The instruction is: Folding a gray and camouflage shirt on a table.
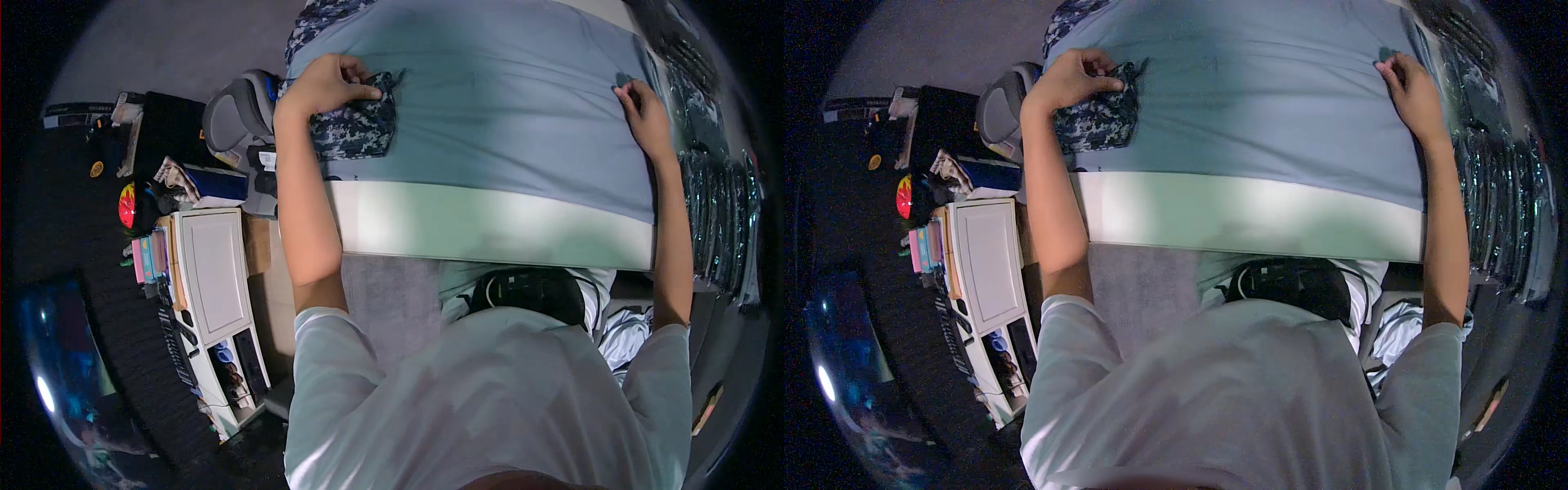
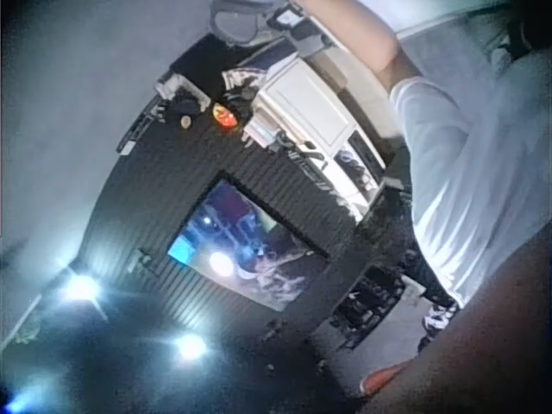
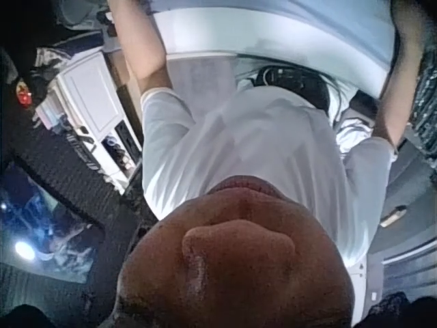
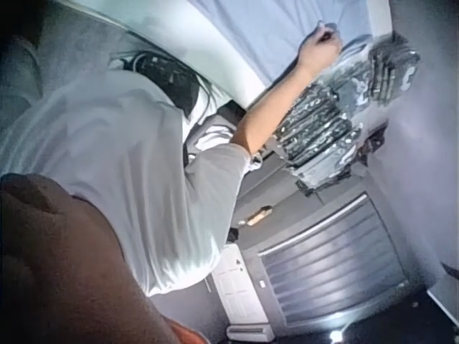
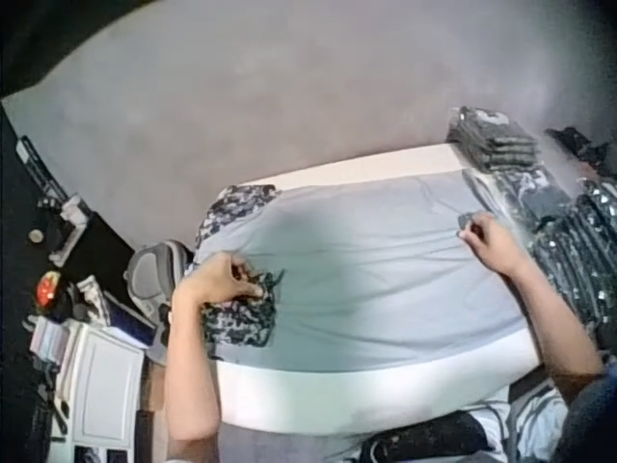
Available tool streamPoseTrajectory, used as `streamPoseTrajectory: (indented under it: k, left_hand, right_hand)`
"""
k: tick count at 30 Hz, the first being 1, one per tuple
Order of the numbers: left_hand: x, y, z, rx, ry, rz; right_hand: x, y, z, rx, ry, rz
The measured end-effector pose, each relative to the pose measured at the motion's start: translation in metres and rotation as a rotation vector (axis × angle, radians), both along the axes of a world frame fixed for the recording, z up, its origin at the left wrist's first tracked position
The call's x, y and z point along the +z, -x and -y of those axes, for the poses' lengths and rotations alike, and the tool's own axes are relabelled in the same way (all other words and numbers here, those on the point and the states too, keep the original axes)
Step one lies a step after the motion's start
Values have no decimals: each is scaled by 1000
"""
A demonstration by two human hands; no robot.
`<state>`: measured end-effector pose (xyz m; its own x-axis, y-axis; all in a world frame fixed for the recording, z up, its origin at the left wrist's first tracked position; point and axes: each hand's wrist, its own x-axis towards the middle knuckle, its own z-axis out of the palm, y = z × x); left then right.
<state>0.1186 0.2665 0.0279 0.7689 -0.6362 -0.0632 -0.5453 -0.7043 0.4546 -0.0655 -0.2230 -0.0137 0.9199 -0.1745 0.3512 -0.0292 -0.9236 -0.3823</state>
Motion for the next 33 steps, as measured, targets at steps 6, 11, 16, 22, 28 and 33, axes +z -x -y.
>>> streamPoseTrajectory:
  k: [6, 11, 16, 22, 28, 33]
  left_hand:
    - [-26, -16, 1, 221, 229, 56]
    - [-33, -11, -1, 273, 272, 154]
    - [-13, 2, 12, 190, 290, 271]
    - [-3, 24, 32, 144, -55, 378]
    - [-16, 30, 49, 162, 4, 424]
    - [-20, 32, 56, 176, 21, 501]
  right_hand:
    - [1, 6, 8, -102, -60, -62]
    - [-2, 6, 18, -102, -9, 16]
    - [-4, 6, 36, -292, 81, -73]
    - [14, 7, 16, -421, 335, -186]
    - [38, -21, -93, 280, 75, 112]
    - [33, -71, -204, 755, 15, 68]
